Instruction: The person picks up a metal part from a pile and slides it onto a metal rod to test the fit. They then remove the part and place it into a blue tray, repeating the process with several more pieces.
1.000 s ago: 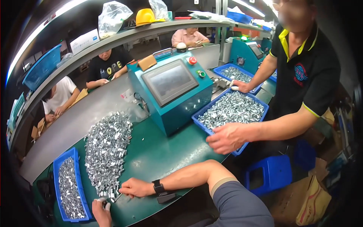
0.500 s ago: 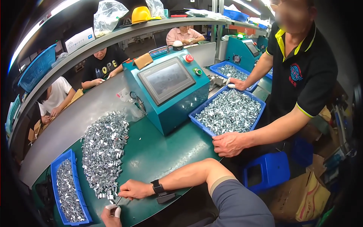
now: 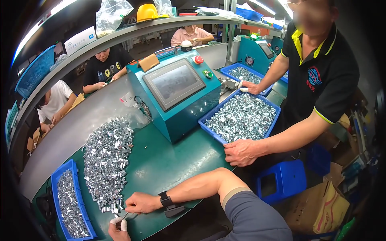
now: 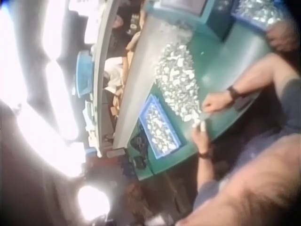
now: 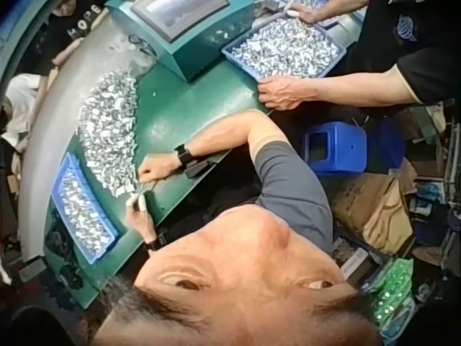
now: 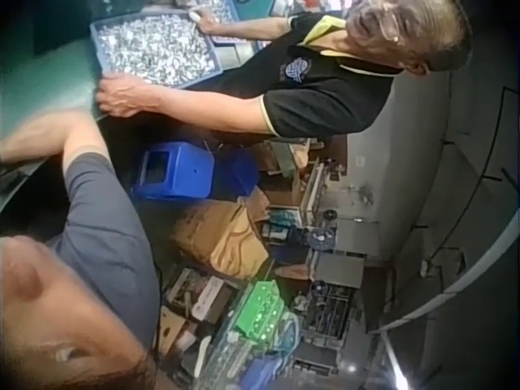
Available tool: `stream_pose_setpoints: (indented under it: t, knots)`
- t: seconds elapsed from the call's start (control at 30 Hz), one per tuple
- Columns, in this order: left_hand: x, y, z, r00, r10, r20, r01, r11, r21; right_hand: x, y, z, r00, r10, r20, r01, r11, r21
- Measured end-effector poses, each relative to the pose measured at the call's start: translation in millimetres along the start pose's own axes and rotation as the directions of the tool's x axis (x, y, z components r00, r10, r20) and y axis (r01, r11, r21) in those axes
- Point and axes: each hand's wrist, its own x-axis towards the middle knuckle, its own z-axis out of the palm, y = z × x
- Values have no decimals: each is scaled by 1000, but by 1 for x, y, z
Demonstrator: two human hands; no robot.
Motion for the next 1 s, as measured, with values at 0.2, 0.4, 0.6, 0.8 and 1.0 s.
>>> stream_pose_setpoints:
  t: [0.2, 0.4, 0.6, 0.8, 1.0]
  knots:
    - [-1, 4, 3, 1000, -3, -7, 2, 999, -45, 2, 6, 2, 1000, -26, 0, 26, 998, -56]
    - [-5, 4, 11, 1000, -29, -3, 29, 999, -30, 3, 9, 4, 997, -72, -25, 71, 996, -49]
    - [-5, 9, 9, 999, -11, 36, 14, 997, -74, 0, 5, 6, 995, -100, 17, 102, 978, -180]
    - [-10, 0, 7, 998, -9, 59, 15, 995, -96, -9, -6, 18, 997, -75, 30, 80, 964, -254]
    - [-9, 12, 5, 994, -60, 91, 81, 966, -245, -25, -10, 22, 997, -56, -46, 48, 985, -167]
